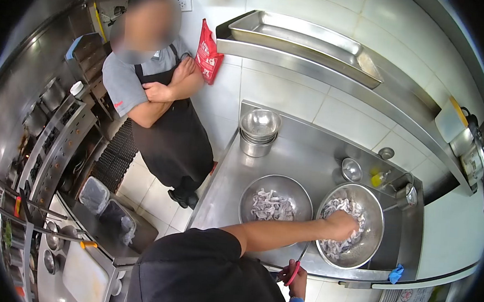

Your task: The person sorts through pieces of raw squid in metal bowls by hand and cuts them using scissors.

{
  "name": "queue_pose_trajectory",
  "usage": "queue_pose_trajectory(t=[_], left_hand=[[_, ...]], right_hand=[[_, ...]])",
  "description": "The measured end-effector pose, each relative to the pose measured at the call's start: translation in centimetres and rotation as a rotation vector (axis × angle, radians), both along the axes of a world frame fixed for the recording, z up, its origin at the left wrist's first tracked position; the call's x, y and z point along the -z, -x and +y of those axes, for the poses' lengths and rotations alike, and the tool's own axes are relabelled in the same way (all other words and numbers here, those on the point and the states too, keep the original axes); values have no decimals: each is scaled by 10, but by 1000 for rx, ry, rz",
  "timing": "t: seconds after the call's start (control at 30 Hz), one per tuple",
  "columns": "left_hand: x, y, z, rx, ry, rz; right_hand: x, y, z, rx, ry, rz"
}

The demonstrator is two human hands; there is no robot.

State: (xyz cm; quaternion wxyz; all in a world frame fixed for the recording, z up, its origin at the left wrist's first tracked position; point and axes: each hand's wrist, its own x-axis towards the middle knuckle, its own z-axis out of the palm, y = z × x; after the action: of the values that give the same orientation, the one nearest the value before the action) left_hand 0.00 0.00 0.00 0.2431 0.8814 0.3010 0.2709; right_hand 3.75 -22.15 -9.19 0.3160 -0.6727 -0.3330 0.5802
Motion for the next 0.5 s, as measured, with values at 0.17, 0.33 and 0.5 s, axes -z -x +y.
queue_pose_trajectory(t=[0.17,0.33,0.5], left_hand=[[-18,66,-18,-18,203,-320],[39,173,-25,-198,630,-374],[88,268,-42,-397,829,-563]], right_hand=[[-9,6,0,-20,-5,-11],[2,5,-3,-22,36,9],[5,8,-8,-54,65,18]])
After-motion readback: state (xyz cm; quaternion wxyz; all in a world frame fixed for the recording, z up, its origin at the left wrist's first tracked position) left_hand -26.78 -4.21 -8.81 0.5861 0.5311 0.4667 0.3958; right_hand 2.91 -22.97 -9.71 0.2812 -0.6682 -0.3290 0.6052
